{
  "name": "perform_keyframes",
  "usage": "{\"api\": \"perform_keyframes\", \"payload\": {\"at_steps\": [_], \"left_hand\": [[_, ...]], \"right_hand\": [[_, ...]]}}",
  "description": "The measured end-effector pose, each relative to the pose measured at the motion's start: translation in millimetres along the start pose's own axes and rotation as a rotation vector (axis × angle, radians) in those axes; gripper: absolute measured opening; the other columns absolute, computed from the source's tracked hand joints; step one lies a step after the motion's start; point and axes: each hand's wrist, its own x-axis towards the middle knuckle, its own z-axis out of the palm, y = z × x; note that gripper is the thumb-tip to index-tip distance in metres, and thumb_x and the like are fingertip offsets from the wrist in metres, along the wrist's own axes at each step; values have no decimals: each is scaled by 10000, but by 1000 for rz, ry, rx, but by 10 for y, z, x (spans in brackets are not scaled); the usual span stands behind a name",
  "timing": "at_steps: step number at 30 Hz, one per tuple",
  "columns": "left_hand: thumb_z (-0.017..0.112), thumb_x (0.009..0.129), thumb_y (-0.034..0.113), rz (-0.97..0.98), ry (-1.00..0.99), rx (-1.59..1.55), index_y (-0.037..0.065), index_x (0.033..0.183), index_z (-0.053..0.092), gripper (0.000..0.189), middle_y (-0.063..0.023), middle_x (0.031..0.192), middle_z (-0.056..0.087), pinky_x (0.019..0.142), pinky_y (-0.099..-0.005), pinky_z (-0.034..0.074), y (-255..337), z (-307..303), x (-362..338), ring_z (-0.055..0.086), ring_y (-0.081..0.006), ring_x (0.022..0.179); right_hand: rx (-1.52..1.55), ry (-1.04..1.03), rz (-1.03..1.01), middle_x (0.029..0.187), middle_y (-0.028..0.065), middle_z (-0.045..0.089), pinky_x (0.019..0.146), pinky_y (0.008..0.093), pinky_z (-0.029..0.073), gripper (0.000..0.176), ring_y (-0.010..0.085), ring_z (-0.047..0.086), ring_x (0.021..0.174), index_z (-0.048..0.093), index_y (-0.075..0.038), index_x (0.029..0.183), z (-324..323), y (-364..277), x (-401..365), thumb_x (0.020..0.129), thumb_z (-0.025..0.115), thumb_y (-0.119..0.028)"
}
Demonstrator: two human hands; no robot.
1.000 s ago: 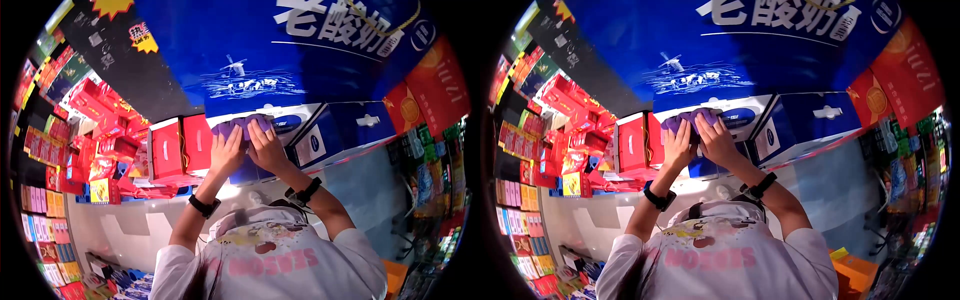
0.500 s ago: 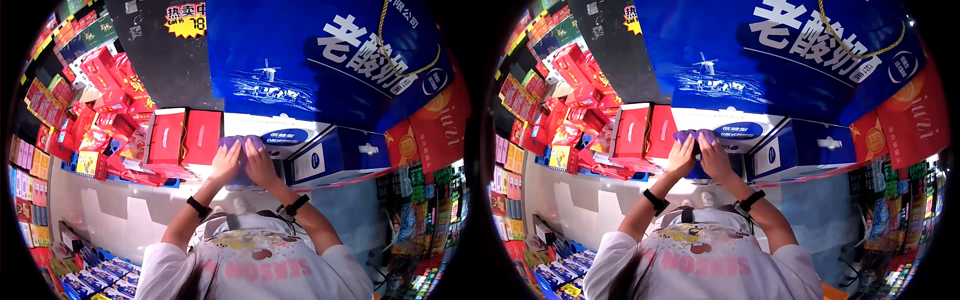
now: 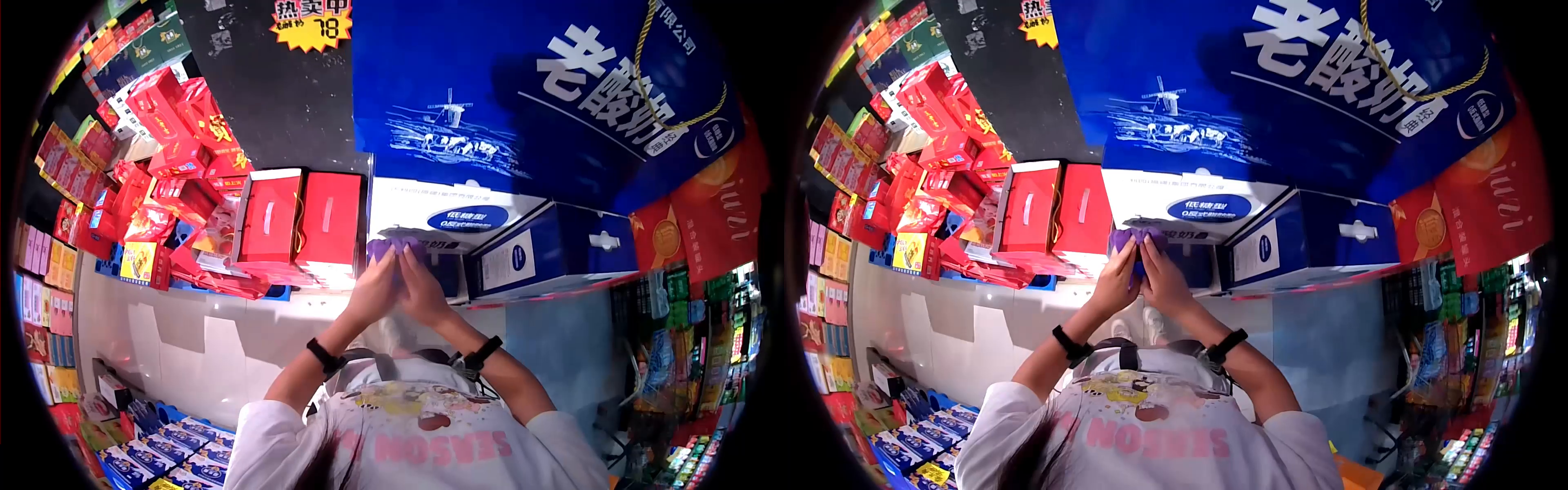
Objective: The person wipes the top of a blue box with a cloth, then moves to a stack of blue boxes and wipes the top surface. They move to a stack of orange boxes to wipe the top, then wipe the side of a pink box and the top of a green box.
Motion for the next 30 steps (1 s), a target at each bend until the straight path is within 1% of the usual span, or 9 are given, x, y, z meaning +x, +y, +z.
{"api": "perform_keyframes", "payload": {"at_steps": [4,5,8,10,16,20,21,28,30], "left_hand": [[572,666,48,54,-94,3,-74,1213,421,580,-209,1311,363,959,-424,366,85,-153,-271,362,-420,1187],[557,684,41,-17,-112,27,-66,1196,446,535,-209,1296,385,988,-417,336,50,-84,-322,355,-401,1204],[546,761,184,-109,-275,256,21,1299,354,594,-202,1385,256,1019,-506,237,-344,348,-469,217,-427,1269],[591,728,279,-184,-323,377,45,1310,353,671,-202,1392,256,994,-566,216,-454,571,-581,215,-416,1275],[602,711,276,-224,-333,390,49,1315,336,698,-195,1402,225,999,-574,199,-448,652,-626,191,-420,1285],[640,696,151,-221,-328,392,54,1344,287,745,-180,1419,185,1021,-526,222,-491,763,-615,170,-424,1293],[630,701,116,-235,-286,389,41,1340,293,726,-185,1411,206,1022,-502,238,-460,817,-614,199,-413,1288],[426,795,99,-44,-350,388,-35,1300,323,532,-201,1371,288,1018,-436,285,-101,1289,-442,284,-374,1264],[430,784,97,16,-320,368,-34,1293,336,534,-197,1369,296,1018,-421,290,25,1471,-363,299,-366,1259]], "right_hand": [[-59,13,69,1326,190,359,905,422,398,549,405,453,1063,398,56,1233,-208,-222,-198,702,523,-4],[-69,8,129,1317,170,382,908,424,392,534,407,456,1048,409,31,1233,-117,-152,-267,712,516,-10],[-156,-233,287,1381,170,281,967,445,339,577,448,313,1193,394,-29,1265,291,270,-455,721,570,-103],[-311,-261,307,1377,223,247,986,565,249,638,449,211,1262,377,-57,1285,542,399,-577,698,607,-157],[-303,-335,190,1374,168,279,979,585,225,688,403,242,1261,339,-118,1324,680,335,-534,695,615,-169],[-480,-297,79,1377,136,300,1022,471,248,564,296,262,1287,321,-43,1319,799,594,-636,789,477,-158],[-481,-257,43,1350,134,347,1017,404,279,509,261,312,1266,347,-9,1293,730,595,-642,800,416,-119],[-609,-309,105,1348,132,357,1004,387,304,510,262,350,1238,369,-7,1290,251,875,-1043,797,436,-119],[-547,-324,172,1358,136,344,1008,398,308,501,272,336,1253,366,-8,1292,110,1006,-1205,804,435,-99]]}}
